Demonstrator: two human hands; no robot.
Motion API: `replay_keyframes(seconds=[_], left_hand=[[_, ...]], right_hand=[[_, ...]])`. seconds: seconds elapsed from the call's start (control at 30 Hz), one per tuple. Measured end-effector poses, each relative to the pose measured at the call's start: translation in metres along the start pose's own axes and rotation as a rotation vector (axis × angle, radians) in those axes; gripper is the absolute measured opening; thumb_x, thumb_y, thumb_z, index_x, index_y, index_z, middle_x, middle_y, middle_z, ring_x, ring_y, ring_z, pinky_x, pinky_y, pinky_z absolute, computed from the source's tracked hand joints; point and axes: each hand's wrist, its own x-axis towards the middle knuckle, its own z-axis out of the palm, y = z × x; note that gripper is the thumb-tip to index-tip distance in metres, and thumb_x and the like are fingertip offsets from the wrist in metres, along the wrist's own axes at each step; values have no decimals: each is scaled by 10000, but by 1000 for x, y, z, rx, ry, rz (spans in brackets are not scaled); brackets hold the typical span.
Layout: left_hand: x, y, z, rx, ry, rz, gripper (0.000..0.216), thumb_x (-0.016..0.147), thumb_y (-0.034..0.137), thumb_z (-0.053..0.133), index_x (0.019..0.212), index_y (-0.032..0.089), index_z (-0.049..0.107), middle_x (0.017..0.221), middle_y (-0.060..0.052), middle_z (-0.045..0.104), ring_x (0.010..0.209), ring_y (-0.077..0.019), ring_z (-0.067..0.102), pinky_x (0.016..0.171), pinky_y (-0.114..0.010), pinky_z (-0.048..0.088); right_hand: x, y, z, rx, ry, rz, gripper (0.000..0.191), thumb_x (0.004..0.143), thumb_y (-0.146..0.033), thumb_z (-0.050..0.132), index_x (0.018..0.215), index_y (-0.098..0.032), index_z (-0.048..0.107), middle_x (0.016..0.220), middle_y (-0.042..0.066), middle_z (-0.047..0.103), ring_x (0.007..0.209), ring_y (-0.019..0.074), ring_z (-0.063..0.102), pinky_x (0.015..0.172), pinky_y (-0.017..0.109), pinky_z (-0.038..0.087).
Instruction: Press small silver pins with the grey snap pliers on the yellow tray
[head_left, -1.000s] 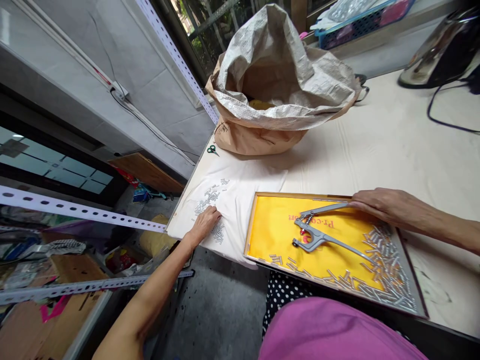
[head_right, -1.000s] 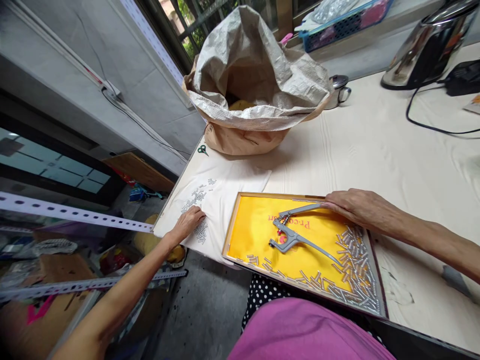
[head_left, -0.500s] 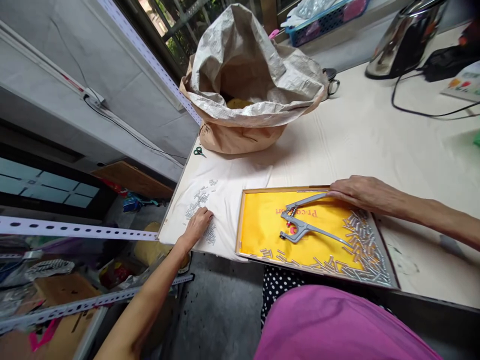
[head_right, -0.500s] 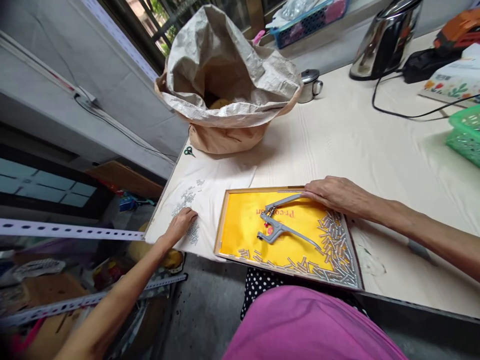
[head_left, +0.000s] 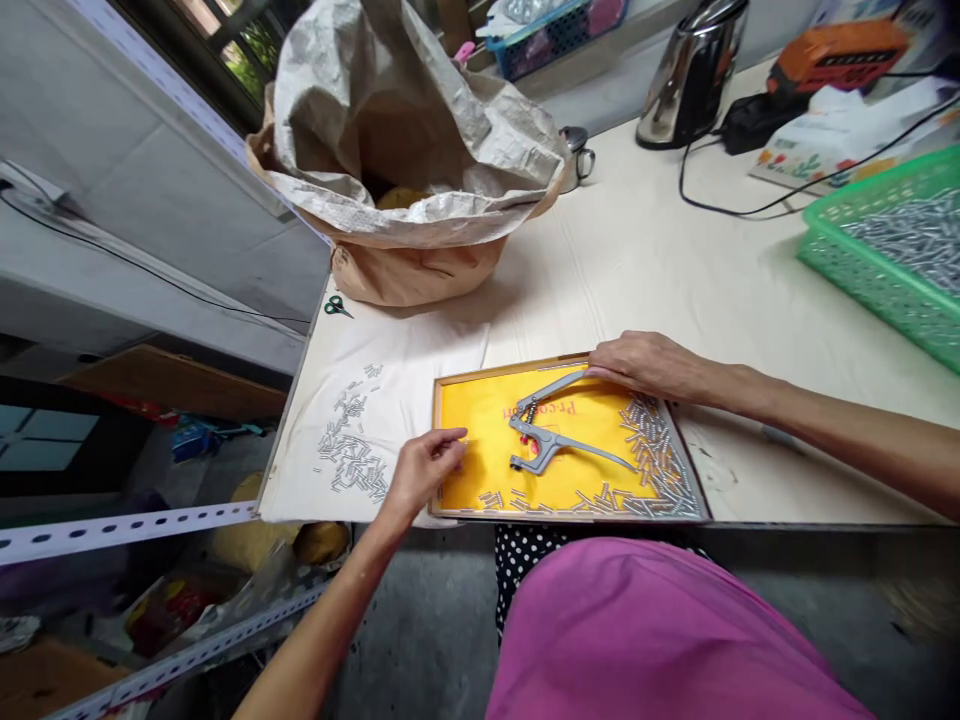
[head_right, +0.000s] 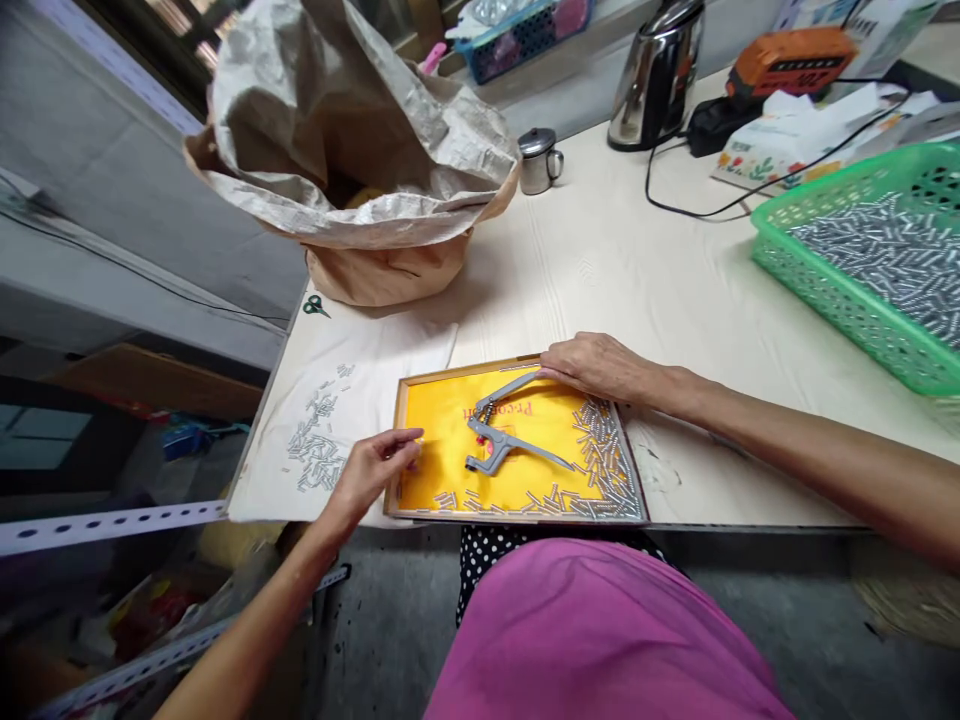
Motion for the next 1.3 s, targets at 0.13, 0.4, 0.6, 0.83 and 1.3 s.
replay_keyframes(seconds=[0.13, 0.4, 0.6, 0.83, 1.3], left_hand=[[3, 9, 44, -127, -72, -44, 262, 713, 348, 758, 859, 131, 745, 888, -68, 751, 636, -131, 664, 632, -250, 571], [4, 10, 64, -267, -141, -164, 382, 656, 450, 836, 813, 122, 718, 688, -27, 702, 600, -111, 633, 616, -223, 543], [2, 10, 69, -255, -126, -219, 388, 646, 456, 848, 799, 127, 708, 691, -29, 717, 591, -111, 642, 610, -220, 547], [3, 25, 68, -162, -201, -322, 267, 737, 334, 818, 820, 125, 673, 584, -13, 695, 509, -121, 668, 548, -206, 552], [-2, 24, 57, 167, -288, -301, 105, 714, 196, 784, 723, 144, 692, 593, 6, 695, 473, -149, 675, 448, -188, 465]], right_hand=[[1, -3, -4, -50, 19, -44, 568, 1052, -528, 175, 810, -214, 581, 761, 33, 629, 661, 148, 525, 670, 310, 405], [4, -10, -11, -207, 98, -139, 495, 1067, -457, 245, 808, -198, 577, 749, 31, 616, 659, 138, 480, 652, 306, 359], [6, -11, -14, -214, 91, -152, 487, 1070, -441, 244, 817, -200, 582, 755, 32, 618, 668, 141, 483, 661, 314, 357], [5, -12, -8, -231, 87, -129, 444, 1071, -407, 264, 846, -197, 585, 794, 37, 648, 708, 153, 504, 702, 327, 338], [-25, -90, 29, -83, 49, 178, 848, 848, -822, 381, 1368, -161, 492, 1062, 148, 640, 907, 298, 531, 774, 409, 372]])
